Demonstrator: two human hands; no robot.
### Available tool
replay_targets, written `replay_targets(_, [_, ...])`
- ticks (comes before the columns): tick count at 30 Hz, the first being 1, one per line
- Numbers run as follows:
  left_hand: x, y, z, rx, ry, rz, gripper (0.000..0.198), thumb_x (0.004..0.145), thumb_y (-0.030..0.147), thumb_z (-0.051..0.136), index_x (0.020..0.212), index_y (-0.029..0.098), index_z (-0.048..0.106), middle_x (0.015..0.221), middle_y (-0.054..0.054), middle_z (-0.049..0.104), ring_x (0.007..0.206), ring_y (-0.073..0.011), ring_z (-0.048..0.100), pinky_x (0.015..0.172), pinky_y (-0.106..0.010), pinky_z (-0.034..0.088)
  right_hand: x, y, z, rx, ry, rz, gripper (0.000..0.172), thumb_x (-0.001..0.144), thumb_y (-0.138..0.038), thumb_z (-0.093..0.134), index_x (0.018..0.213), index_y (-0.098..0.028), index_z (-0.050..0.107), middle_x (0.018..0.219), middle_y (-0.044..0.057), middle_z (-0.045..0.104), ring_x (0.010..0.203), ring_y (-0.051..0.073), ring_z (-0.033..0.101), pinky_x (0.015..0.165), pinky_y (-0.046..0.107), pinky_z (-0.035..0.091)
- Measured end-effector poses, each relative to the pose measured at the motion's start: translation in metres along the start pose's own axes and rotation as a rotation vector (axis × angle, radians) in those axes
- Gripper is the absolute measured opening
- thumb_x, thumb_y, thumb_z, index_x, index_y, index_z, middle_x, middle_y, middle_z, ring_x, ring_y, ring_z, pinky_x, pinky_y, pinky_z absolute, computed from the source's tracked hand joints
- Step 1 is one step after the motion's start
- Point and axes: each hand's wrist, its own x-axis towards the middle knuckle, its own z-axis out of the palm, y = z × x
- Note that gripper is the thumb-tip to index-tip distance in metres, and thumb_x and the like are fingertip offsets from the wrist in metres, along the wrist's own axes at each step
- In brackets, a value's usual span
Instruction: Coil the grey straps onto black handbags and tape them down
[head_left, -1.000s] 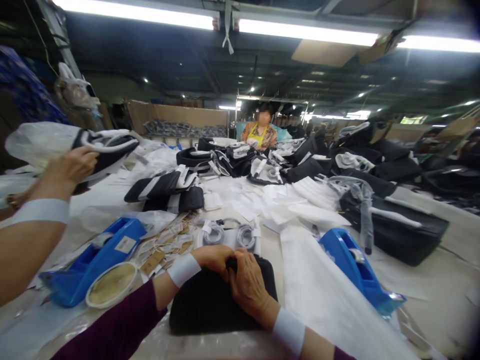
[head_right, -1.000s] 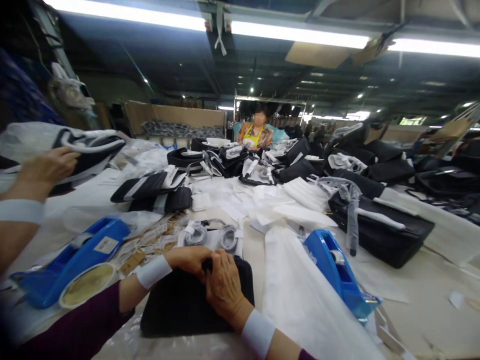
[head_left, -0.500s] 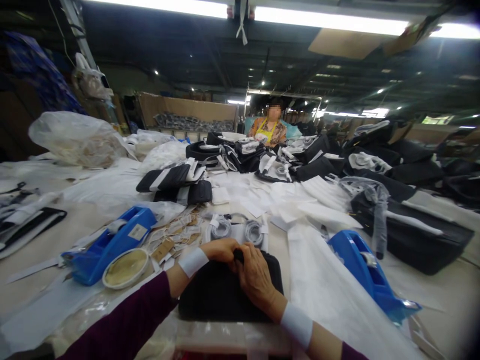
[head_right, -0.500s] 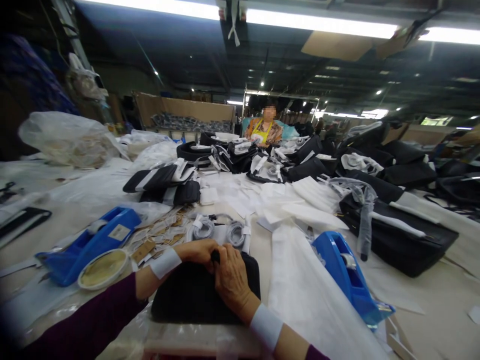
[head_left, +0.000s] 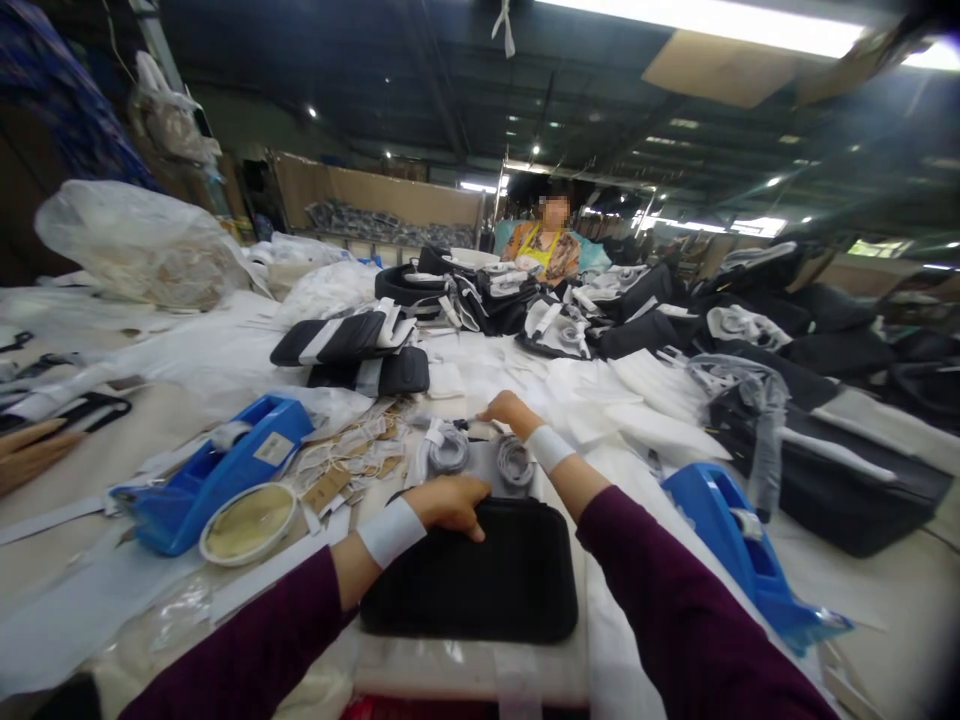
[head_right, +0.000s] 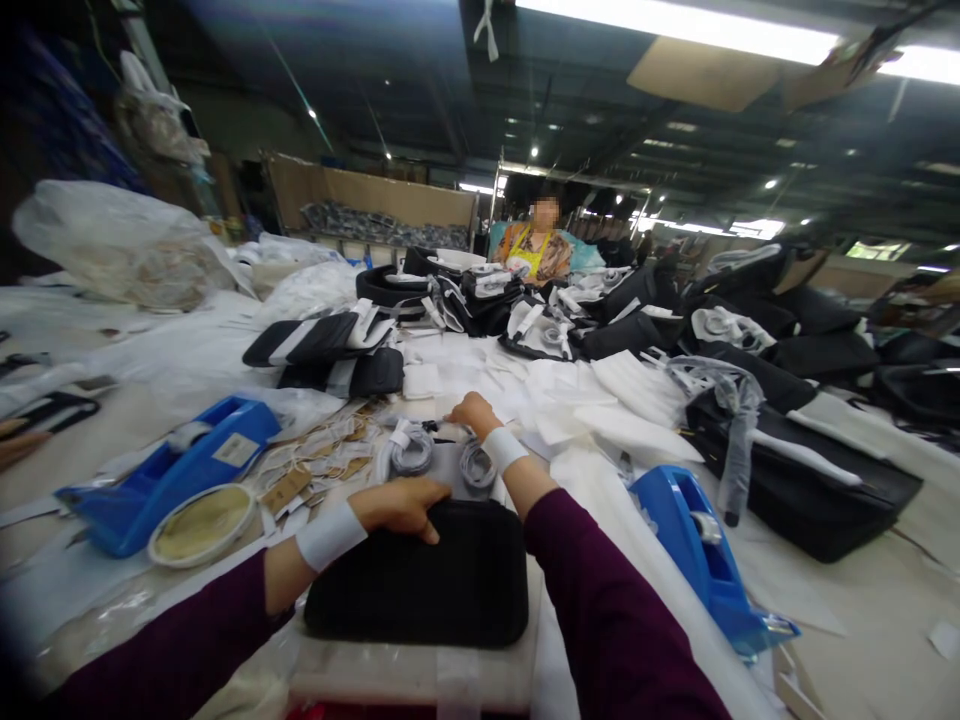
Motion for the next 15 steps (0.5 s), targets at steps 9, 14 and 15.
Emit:
replay_targets(9, [-0.017, 0.007, 0.023, 0.125, 0.294, 0.053, 0.069, 0.07, 0.022, 0.078, 0.13, 0.011, 0.048, 0.148, -0.021, 0.037, 0.136, -0.0358, 0.036, 0.108, -0.046, 0.037, 0.008, 0.003, 0.025, 0.499, 0.052, 0.043, 0.019, 0.076, -0.031, 0.066, 0.07, -0.013, 0.063, 0.064, -0.001, 0.062, 0.061, 0.013, 0.057, 0.062, 0.027, 0.047])
replay_targets(14, [-0.019, -0.002, 0.031, 0.121, 0.316, 0.106, 0.07, 0.077, 0.03, 0.073, 0.138, 0.013, 0.043, 0.154, -0.019, 0.031, 0.141, -0.0322, 0.031, 0.114, -0.044, 0.03, -0.027, -0.006, 0.014, 0.632, 0.172, -0.053, 0.02, 0.074, -0.034, 0.059, 0.076, -0.016, 0.065, 0.069, 0.0, 0.065, 0.066, 0.014, 0.057, 0.064, 0.026, 0.045])
replay_targets(15, [-0.019, -0.003, 0.031, 0.119, 0.317, 0.11, 0.07, 0.077, 0.031, 0.072, 0.138, 0.013, 0.043, 0.154, -0.019, 0.032, 0.141, -0.0324, 0.031, 0.114, -0.045, 0.03, -0.037, -0.007, 0.012, 0.631, 0.189, -0.069, 0.02, 0.075, -0.035, 0.058, 0.076, -0.016, 0.065, 0.07, 0.0, 0.065, 0.067, 0.014, 0.056, 0.065, 0.026, 0.045])
